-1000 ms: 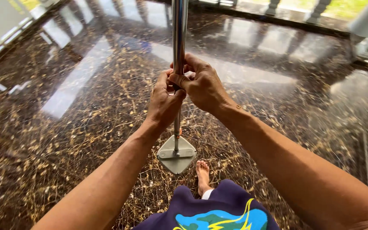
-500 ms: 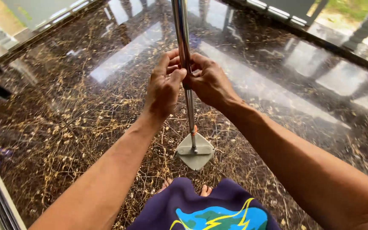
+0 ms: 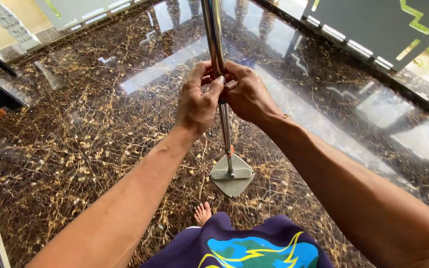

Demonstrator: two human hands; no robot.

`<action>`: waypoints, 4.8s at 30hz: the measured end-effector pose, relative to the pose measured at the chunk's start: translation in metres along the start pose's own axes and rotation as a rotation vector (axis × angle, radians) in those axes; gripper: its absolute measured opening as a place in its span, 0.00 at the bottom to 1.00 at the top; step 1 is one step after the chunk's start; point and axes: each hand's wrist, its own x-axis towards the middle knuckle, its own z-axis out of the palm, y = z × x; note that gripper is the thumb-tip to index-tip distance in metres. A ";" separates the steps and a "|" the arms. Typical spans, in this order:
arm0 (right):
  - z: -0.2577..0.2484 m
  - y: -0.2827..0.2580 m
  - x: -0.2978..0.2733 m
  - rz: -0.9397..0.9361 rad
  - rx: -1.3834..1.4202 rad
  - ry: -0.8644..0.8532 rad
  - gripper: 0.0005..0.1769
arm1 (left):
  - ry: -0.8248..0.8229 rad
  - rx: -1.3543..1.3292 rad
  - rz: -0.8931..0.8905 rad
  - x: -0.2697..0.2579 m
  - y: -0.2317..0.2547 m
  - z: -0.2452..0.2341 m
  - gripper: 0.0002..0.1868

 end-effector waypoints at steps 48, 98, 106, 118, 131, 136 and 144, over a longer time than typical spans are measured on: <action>-0.004 0.035 0.744 -0.819 0.051 -0.388 0.14 | 0.350 0.527 -0.061 0.570 -0.281 -0.196 0.09; -0.058 0.287 0.886 -0.675 -0.307 -0.687 0.04 | 0.299 0.703 0.175 0.727 -0.339 -0.086 0.13; -0.083 0.249 0.824 -0.504 -0.260 -0.498 0.08 | 0.349 0.647 0.329 0.715 -0.279 -0.073 0.23; -0.069 0.278 0.830 -0.632 -0.075 -0.458 0.13 | 0.296 0.488 0.424 0.715 -0.309 -0.075 0.21; -0.052 0.306 0.918 -0.603 0.031 -0.500 0.15 | 0.202 0.599 0.336 0.788 -0.365 -0.115 0.14; -0.049 0.348 0.982 -0.536 0.119 -0.512 0.12 | 0.155 0.653 0.354 0.843 -0.403 -0.120 0.13; -0.055 0.392 1.079 -0.599 0.120 -0.574 0.14 | 0.194 0.709 0.285 0.924 -0.450 -0.123 0.14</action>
